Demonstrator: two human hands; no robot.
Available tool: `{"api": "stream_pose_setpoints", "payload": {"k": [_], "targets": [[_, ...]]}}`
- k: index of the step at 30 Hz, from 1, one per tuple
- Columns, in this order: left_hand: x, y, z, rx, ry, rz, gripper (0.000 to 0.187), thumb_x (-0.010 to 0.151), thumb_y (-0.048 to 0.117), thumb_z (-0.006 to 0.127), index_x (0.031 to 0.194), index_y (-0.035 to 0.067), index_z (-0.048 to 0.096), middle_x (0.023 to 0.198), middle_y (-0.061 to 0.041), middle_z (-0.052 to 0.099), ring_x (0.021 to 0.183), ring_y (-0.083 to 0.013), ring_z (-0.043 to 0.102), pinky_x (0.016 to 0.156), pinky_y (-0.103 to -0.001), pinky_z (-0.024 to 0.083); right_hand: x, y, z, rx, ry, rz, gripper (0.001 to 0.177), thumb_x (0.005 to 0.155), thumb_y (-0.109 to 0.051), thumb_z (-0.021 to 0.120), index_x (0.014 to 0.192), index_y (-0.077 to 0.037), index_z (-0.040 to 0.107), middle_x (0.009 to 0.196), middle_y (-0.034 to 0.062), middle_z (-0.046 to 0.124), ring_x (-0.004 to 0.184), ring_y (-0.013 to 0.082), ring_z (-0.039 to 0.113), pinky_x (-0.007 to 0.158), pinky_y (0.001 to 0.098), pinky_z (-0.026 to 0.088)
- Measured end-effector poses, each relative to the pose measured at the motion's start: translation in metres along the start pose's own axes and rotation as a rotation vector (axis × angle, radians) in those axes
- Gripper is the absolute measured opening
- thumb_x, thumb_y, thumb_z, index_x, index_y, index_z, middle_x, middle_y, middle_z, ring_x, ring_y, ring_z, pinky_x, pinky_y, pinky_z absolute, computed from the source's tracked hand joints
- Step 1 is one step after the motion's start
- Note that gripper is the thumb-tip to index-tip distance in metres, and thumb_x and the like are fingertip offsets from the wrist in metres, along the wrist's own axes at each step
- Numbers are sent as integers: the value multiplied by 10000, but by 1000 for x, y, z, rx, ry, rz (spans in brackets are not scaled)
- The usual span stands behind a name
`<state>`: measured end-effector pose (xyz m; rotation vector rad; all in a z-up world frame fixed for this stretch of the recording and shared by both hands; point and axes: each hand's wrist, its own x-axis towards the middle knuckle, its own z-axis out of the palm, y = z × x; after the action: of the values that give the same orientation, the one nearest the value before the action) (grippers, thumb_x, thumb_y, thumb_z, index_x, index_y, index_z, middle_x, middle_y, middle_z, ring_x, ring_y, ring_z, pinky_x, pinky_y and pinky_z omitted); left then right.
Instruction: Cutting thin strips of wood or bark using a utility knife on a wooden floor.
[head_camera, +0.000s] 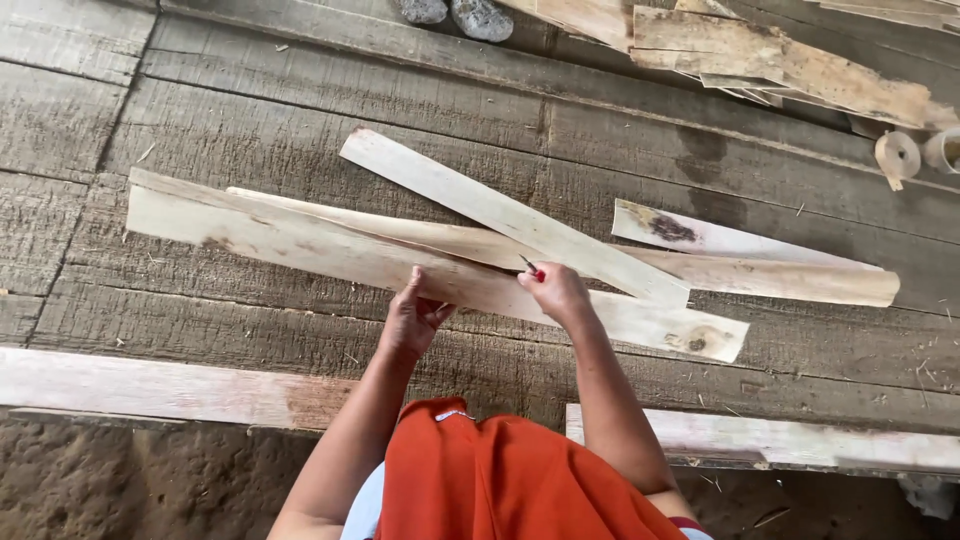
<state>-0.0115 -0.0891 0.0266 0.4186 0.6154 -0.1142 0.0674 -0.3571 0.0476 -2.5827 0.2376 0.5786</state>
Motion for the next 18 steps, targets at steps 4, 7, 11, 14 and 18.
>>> {"api": "stream_pose_setpoints", "payload": {"k": [4,7,11,14,18], "targets": [[12,4,-15,-4,-8,31,468,902,417,789,1065,4,638,1008,-202,723,896,-371,756,773,-532,655,-38,-48,-17,-10,13,-17,234,898,-447,633,929,-235,727,815,8,734,698,204,751,769,408,583],[23,13,-33,-6,39,96,474,921,423,771,1103,10,625,1056,-202,723,936,-371,752,803,-567,642,-70,-67,-16,-111,133,-218,343,987,-288,625,1330,-272,628,1264,45,606,1080,361,702,945,537,587],[40,21,-55,-48,122,158,538,918,401,805,1178,25,521,1086,-206,682,941,-398,736,832,-588,643,-94,-69,5,-109,335,-384,350,947,-115,679,1292,-166,642,1433,50,541,963,317,728,802,445,644],[42,22,-58,-14,155,183,611,911,421,811,1223,40,450,1083,-165,651,926,-360,735,813,-562,650,-100,-62,12,-96,370,-396,404,945,-53,679,1339,-112,614,1447,86,532,946,300,730,754,425,663],[35,26,-45,30,171,194,683,901,438,818,1258,34,399,1104,-176,635,927,-361,735,778,-546,658,-90,-43,1,-48,362,-278,400,994,-30,600,1389,-87,591,1429,129,558,885,286,737,721,413,668]]}}
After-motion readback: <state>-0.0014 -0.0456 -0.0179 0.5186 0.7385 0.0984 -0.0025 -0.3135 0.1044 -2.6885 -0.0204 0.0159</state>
